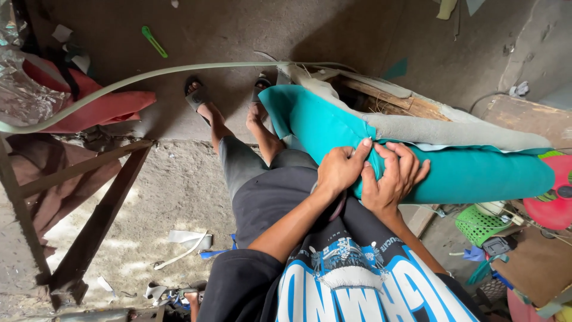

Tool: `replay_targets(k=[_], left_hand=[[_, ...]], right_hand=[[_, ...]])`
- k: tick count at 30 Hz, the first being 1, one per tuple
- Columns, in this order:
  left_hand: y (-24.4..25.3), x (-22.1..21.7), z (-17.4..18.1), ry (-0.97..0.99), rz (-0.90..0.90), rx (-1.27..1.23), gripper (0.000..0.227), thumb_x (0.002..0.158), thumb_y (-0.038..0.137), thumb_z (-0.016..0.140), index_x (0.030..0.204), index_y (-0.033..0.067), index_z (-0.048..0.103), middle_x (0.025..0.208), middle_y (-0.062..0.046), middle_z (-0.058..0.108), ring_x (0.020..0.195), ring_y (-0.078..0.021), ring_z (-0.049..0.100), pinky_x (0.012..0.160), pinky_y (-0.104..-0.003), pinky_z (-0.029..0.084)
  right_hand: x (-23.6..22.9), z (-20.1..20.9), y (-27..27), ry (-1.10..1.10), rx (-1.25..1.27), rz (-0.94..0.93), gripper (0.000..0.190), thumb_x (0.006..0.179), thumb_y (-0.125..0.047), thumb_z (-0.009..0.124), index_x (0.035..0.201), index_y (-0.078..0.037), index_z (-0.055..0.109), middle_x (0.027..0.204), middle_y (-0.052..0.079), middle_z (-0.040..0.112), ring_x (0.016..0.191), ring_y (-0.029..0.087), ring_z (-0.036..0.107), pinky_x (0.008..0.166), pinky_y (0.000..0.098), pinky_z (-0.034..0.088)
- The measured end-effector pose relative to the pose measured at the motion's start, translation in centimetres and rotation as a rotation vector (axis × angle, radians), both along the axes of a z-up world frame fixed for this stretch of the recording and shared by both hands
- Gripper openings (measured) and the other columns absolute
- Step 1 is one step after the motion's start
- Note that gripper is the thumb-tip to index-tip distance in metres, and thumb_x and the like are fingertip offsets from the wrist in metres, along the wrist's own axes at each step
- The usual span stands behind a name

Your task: The person is upholstering a chair by securing teal fabric over a foam cushion. They use scissors to trim excess fabric and a pneumatic staple gun to attach the material to the chair frame, repeatedly adjusting the fabric and repositioning the chair to access different sides.

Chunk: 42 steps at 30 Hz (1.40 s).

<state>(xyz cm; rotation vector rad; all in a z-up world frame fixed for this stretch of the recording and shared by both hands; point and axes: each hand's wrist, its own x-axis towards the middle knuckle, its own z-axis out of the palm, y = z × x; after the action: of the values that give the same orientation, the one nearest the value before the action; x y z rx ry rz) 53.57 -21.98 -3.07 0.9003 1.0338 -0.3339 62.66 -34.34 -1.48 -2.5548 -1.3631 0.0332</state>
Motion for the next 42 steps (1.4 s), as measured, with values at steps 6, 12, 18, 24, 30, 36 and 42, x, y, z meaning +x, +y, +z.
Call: replay_targets(k=[6,12,18,24,30,36,42], left_hand=[[-1.4,0.1,-0.1,0.056,0.140,-0.068,0.066,0.094,0.073,0.049,0.068,0.0148,0.066,0.070,-0.014,0.068,0.093,-0.0385,0.073,0.082,-0.045,0.054],[-0.5,0.6,-2.6,0.013,0.510,0.017,0.065,0.103,0.062,0.045,0.066,0.0092,0.049,0.069,-0.018,0.056,0.083,-0.0313,0.056,0.077,-0.048,0.042],[2.2,-2.3,0.0,-0.074,-0.247,0.223,0.059,0.105,0.062,0.026,0.101,0.0154,0.062,0.098,-0.020,0.074,0.112,-0.0466,0.069,0.094,-0.058,0.051],[4.3,-1.7,0.0,-0.057,-0.596,0.365,0.059,0.102,0.059,0.033,0.100,0.0140,0.072,0.090,-0.017,0.077,0.101,-0.0456,0.074,0.085,-0.058,0.055],[3.2,-2.5,-1.8,-0.031,-0.455,0.356,0.060,0.102,0.065,0.038,0.099,0.0130,0.066,0.076,-0.016,0.071,0.091,-0.0466,0.073,0.079,-0.057,0.055],[4.6,-2.0,-1.2,-0.252,-0.031,0.535,0.054,0.092,0.036,0.074,0.140,0.0177,0.058,0.122,-0.014,0.066,0.116,-0.0457,0.065,0.096,-0.061,0.054],[3.2,-0.3,-5.3,-0.435,-0.001,0.743,0.030,0.091,0.027,0.078,0.116,0.0189,0.064,0.112,-0.005,0.065,0.106,-0.0385,0.069,0.083,-0.054,0.056]], right_hand=[[-0.4,0.3,0.2,-0.004,0.030,0.014,0.032,0.089,-0.031,0.072,0.117,-0.017,0.077,0.124,0.005,0.062,0.127,0.030,0.058,0.121,0.0571,0.008],[-0.6,0.6,0.4,0.007,0.046,0.007,0.031,0.090,-0.033,0.072,0.115,-0.017,0.077,0.125,0.005,0.064,0.127,0.030,0.059,0.121,0.0574,0.008],[-0.4,1.1,0.1,0.014,0.083,0.084,0.029,0.086,-0.030,0.076,0.113,-0.017,0.078,0.124,0.004,0.065,0.128,0.030,0.060,0.123,0.0554,0.010],[-0.4,0.5,0.5,0.002,0.133,0.115,0.023,0.087,-0.033,0.075,0.105,-0.019,0.080,0.119,0.003,0.067,0.125,0.030,0.062,0.121,0.0589,0.015],[-0.5,0.6,0.6,0.044,0.193,0.085,0.014,0.085,-0.025,0.075,0.097,-0.020,0.080,0.111,0.000,0.068,0.119,0.028,0.064,0.121,0.0598,0.016],[-0.9,1.1,1.4,0.078,0.184,0.047,0.017,0.086,-0.028,0.074,0.100,-0.018,0.079,0.113,0.002,0.067,0.119,0.030,0.064,0.120,0.0607,0.017],[-0.7,3.0,2.8,0.126,0.076,0.019,0.039,0.092,-0.043,0.078,0.115,-0.013,0.071,0.120,0.007,0.064,0.119,0.033,0.060,0.117,0.0603,0.020]])
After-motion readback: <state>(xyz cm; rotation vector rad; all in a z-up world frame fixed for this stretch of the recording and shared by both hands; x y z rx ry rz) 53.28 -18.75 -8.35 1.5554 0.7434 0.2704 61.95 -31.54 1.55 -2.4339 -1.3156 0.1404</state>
